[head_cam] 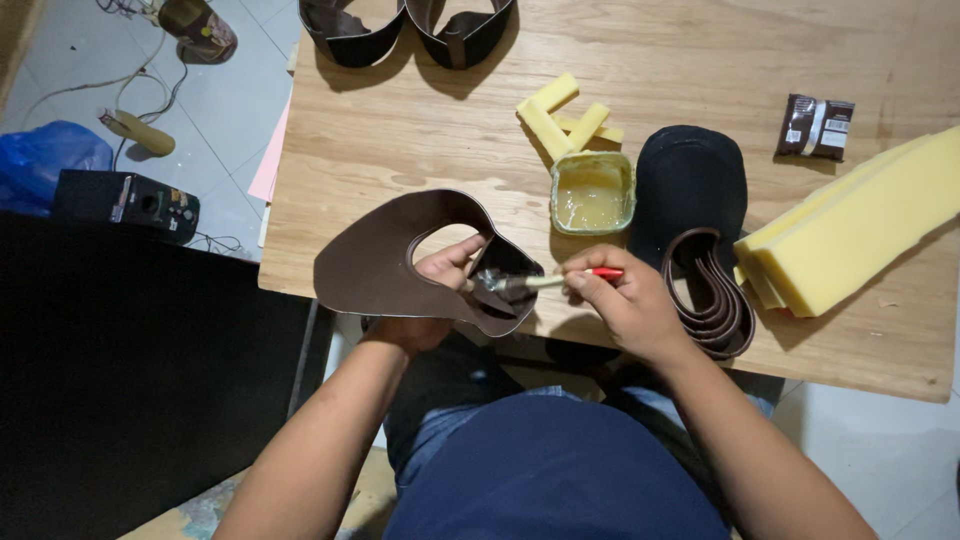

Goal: The person applies adhesive to the inner edge of brown shoe sole pieces using a small brush. They repeatedly dip the brush into a container of glue and coat the curved inner rim of each sole, then place the treated pieces on the table. The person handles multiple sole pieces one at a time and also moves black shoe uppers aside to access the work area.

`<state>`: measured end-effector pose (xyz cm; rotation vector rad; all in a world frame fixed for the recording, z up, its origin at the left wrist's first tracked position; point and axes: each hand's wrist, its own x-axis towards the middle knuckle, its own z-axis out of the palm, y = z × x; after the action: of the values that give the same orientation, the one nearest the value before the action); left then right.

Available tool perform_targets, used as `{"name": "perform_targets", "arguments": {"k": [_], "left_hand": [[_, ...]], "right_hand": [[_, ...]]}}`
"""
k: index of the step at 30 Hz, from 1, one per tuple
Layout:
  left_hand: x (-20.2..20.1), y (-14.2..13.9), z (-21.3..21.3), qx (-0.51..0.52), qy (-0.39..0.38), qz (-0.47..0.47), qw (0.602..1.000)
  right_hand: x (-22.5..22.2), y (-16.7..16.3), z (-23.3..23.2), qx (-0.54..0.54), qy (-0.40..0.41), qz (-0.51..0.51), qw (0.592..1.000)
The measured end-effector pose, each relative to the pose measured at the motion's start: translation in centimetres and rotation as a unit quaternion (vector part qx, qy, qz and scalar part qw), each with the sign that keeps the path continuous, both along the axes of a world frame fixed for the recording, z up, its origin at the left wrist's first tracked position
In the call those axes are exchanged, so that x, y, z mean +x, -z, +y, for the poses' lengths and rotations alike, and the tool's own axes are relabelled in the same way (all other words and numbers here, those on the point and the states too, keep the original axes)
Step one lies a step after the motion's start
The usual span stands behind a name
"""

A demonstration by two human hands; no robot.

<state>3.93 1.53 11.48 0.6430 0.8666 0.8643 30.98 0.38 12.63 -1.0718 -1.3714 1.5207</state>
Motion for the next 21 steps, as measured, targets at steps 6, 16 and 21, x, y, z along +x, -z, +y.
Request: {"name": "perform_targets", "arguments": {"k": [6,16,21], "left_hand": [[-0.3,1.2,0.0,0.064,0.007,0.029,0.997],[0.5,0.2,-0.2,0.097,0.038,0.027,0.994],[0.2,0.7,-0.2,0.03,-0.001,0.075,0.997]], "right_hand": [[-0.7,-1.1,-1.3,0.087,-0.05,-0.186,0.977],[-0.5,-0.1,-1.7,0.145,-0.006,-0.079,0.986],[-0.3,0.2,-1.8,-0.043,-0.007,0.046,0.998]]}}
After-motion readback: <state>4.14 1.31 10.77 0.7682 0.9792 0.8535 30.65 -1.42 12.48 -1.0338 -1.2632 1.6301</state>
